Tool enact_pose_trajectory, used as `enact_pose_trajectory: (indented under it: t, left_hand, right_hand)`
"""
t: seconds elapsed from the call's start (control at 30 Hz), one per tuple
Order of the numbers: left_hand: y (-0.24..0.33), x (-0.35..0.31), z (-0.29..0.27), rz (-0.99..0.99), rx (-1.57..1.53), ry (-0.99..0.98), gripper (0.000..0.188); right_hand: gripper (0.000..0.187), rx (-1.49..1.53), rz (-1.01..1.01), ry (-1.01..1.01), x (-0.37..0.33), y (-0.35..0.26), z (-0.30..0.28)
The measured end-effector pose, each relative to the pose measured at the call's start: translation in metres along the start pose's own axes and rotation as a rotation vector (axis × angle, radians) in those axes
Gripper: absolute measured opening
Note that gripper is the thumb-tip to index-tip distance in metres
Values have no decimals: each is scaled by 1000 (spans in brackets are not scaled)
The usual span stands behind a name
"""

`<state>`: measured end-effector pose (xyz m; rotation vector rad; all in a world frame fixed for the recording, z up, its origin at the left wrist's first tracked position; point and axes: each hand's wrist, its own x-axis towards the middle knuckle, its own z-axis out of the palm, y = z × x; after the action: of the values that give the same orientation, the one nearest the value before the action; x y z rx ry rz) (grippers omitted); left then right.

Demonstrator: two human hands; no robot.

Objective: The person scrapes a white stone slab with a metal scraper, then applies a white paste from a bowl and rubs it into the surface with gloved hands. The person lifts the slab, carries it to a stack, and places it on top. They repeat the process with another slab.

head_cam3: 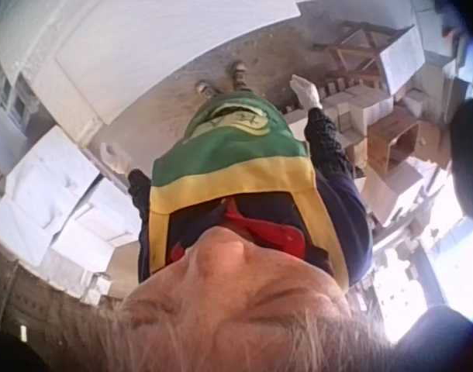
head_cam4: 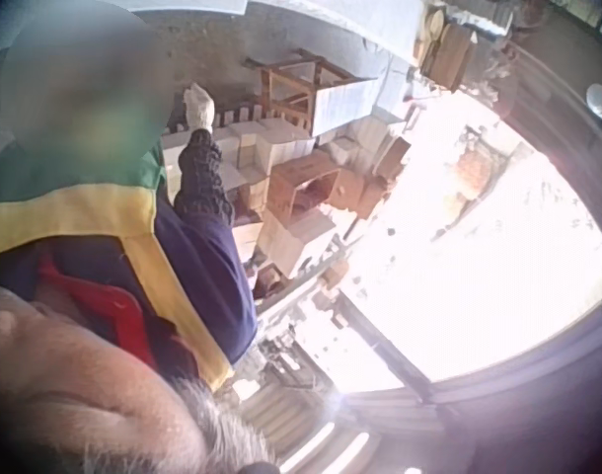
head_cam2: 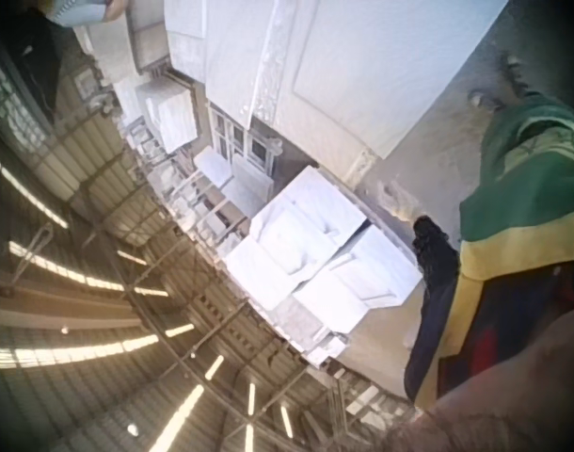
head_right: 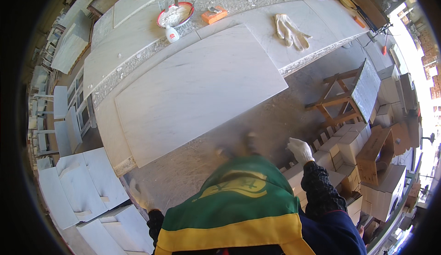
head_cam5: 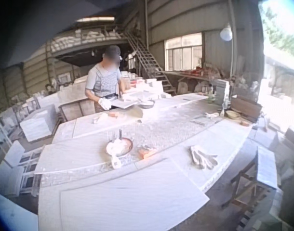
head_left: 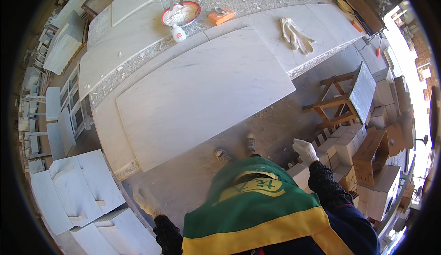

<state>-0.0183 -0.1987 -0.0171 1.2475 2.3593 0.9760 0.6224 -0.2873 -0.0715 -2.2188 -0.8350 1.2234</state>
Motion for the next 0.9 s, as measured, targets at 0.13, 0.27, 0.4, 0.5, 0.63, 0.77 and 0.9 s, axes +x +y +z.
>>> enact_pose_trajectory:
  t: [0.13,0.27,0.4,0.5,0.63,0.77,0.9]
  left_hand:
    - [15,-12,33,-503,-773,-557,55]
    - [54,-3,65,-570,-1135,-761,55]
    - [82,4,87,-643,-1132,-681,54]
    - [89,-1,95,-584,-1088,-565,52]
    - [89,-10,96,-521,-1089,-503,47]
    - [81,-27,87,-526,-982,-518,47]
    - [72,-42,79,-578,-959,-486,52]
  right_hand:
    - [55,314,-89,-327,0,-67,41]
    - [48,586,-165,-518,28,-137,90]
    - [53,542,-375,-587,75,-167,122]
    - [55,-217,-1026,-97,88,-171,146]
    - [45,293,-702,-345,75,-166,141]
    - [51,-201,-915,-221,47,-170,121]
    - [49,240,-357,-402,12,-175,111]
